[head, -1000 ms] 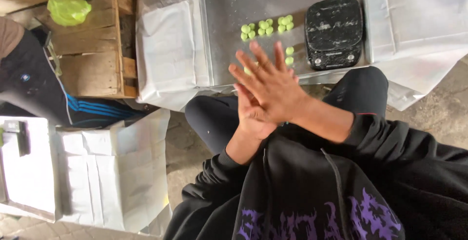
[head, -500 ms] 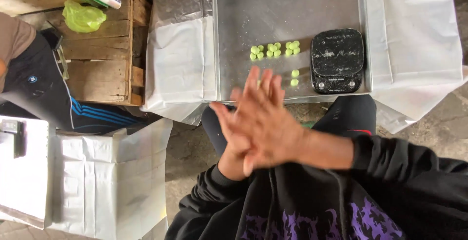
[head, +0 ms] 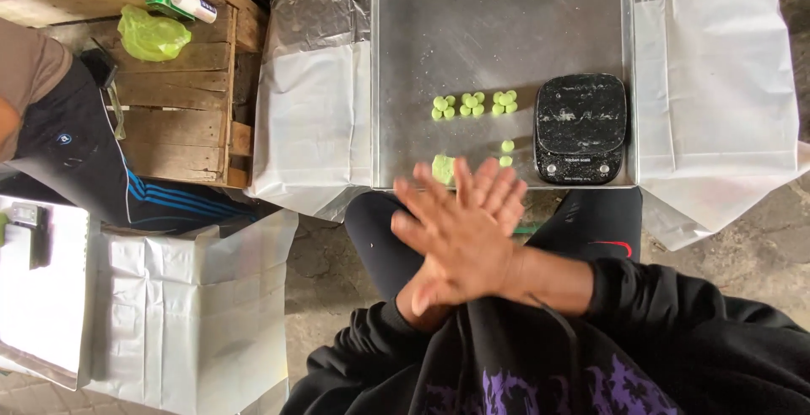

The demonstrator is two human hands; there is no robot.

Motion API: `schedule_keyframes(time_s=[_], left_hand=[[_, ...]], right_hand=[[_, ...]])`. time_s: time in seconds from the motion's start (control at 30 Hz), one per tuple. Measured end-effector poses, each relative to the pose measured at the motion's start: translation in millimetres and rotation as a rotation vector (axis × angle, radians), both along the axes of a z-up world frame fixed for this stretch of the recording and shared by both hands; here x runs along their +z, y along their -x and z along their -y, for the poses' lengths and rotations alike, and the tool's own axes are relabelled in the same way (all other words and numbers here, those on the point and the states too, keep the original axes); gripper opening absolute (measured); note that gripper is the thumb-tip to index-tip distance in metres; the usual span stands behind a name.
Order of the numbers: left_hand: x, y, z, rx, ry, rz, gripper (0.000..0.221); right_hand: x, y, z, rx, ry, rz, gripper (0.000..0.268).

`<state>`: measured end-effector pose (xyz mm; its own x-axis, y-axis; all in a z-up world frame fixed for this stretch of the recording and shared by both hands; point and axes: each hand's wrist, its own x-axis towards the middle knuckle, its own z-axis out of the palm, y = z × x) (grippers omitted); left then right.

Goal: The person is taking small pieces of green dough, rolling them into balls, and placing them on a metal tray.

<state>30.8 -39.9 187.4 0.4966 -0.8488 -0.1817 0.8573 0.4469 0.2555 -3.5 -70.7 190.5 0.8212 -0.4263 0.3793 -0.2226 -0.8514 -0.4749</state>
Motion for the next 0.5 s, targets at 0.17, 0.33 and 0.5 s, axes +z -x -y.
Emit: schedule_keyframes(time_s=[0.17, 0.33, 0.5], left_hand=[[-40, 19, 8, -0.004, -0.012, 0.005, 0.113], [-48, 29, 37, -0.144, 0.05, 0.154, 0.108], [-25, 37, 1, -0.119, 0.007, 0.058, 0.1]], right_hand=[[13, 6, 89, 0.505, 0.059, 0.362, 0.101], [29, 55, 49, 0.635, -0.003, 0.349, 0.092], [16, 31, 96, 0.534, 0.009, 0.212, 0.087]])
